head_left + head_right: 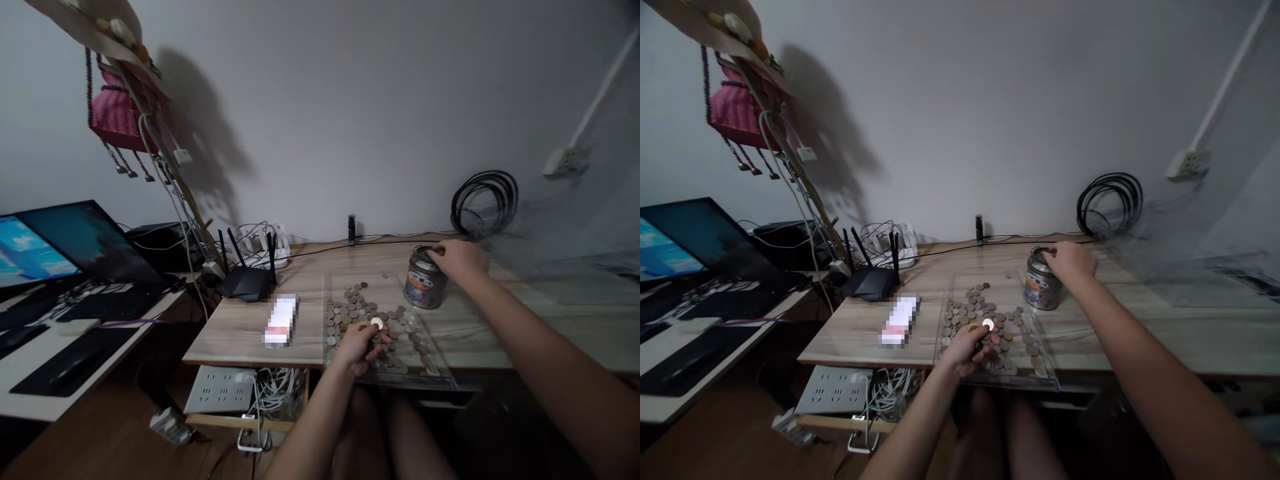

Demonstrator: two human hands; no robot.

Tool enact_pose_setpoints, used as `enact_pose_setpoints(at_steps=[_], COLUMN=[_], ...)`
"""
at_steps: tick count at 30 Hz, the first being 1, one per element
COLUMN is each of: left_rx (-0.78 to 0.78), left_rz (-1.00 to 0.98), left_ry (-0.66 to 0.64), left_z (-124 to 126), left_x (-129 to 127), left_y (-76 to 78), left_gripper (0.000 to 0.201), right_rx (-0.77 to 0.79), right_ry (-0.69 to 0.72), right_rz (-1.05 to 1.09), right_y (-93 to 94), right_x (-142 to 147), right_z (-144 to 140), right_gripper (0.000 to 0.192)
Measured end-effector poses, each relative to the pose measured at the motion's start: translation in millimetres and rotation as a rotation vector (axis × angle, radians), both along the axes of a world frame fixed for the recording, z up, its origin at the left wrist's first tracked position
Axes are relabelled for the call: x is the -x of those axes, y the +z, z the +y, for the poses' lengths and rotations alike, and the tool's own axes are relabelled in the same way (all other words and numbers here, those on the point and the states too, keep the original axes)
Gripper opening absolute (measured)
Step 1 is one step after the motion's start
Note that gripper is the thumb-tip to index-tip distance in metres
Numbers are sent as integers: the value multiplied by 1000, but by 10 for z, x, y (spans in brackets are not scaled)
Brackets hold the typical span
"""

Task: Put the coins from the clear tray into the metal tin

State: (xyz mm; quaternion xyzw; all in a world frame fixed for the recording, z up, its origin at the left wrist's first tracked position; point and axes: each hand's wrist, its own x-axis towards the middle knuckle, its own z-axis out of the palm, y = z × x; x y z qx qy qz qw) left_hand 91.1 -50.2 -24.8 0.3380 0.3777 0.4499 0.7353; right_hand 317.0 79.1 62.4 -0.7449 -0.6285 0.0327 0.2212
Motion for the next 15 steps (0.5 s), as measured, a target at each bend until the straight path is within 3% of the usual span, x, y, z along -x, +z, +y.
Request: enact_pose_setpoints(at_steps=[3, 5, 7, 9, 13, 15], left_rx=[-17, -22, -18, -5, 27, 29], left_rz=[21, 10, -8, -22, -29, -31], left_ry=[-2, -20, -25, -16, 4, 17], left_z=[-8, -9, -7, -1, 17, 29], left_x=[3, 6, 10, 12, 7, 1], left_y=[11, 15, 12, 0, -34, -43], left_gripper=[26, 28, 29, 28, 25, 21], right_rx=[-59, 96, 247, 298, 141, 166], right_ry=[302, 641, 837, 876, 729, 713], right_rz=[145, 266, 364, 430, 420, 364], right_y=[-175, -326, -447, -482, -313, -241], right_x=[310, 561, 752, 821, 663, 579], right_z=[-301, -529, -687, -723, -541, -462], right_gripper=[37, 34, 34, 32, 28, 30])
